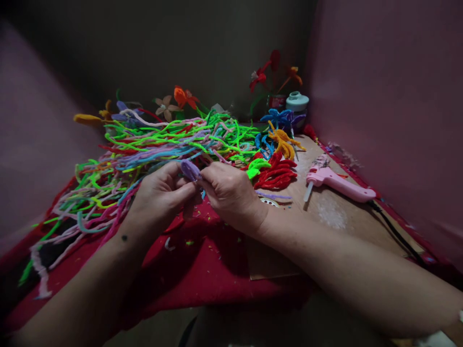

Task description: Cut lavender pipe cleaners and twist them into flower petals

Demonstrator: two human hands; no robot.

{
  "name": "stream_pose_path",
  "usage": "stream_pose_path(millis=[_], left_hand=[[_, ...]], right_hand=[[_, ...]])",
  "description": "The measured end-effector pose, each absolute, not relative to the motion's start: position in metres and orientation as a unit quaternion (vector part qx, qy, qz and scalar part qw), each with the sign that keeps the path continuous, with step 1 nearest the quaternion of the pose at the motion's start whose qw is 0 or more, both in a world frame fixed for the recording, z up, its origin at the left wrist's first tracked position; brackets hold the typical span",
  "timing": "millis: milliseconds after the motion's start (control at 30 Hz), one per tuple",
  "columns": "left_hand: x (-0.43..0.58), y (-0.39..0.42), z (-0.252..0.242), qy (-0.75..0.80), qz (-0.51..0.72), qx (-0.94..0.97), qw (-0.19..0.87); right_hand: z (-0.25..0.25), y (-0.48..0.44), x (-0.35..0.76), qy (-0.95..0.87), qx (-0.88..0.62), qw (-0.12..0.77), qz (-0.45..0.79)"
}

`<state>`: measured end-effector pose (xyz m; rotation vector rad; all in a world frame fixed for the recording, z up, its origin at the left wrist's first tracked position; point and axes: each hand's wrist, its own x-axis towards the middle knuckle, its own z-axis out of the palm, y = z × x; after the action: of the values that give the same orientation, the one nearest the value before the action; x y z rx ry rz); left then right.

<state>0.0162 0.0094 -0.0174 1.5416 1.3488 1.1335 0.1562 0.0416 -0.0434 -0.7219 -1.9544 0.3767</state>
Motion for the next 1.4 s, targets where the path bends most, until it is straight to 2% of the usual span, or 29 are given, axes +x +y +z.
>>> stream_pose_path(millis=[233, 567, 767, 1000, 1400], left_hand=[[0.014, 0.009, -0.015, 0.541, 0.437, 0.611, 0.377], [0.014, 0.008, -0.012, 0.543, 0.432, 0.612, 0.379], [0.015, 0.007, -0.012, 0.521, 0.431, 0.62, 0.398], [0.016, 0.007, -0.008, 0.525, 0.4, 0.612, 0.437], [0.01, 0.007, -0.012, 0.565, 0.391, 0.654, 0.315]], right_hand=[[-0.034, 0.041, 0.159, -0.749, -0.311, 0.441, 0.384], [-0.034, 0.043, 0.159, -0.74, -0.354, 0.434, 0.373], [-0.034, 0.044, 0.158, -0.674, -0.336, 0.474, 0.456], [-0.034, 0.046, 0.156, -0.656, -0.329, 0.47, 0.49], [-0.042, 0.048, 0.152, -0.57, -0.271, 0.462, 0.623]])
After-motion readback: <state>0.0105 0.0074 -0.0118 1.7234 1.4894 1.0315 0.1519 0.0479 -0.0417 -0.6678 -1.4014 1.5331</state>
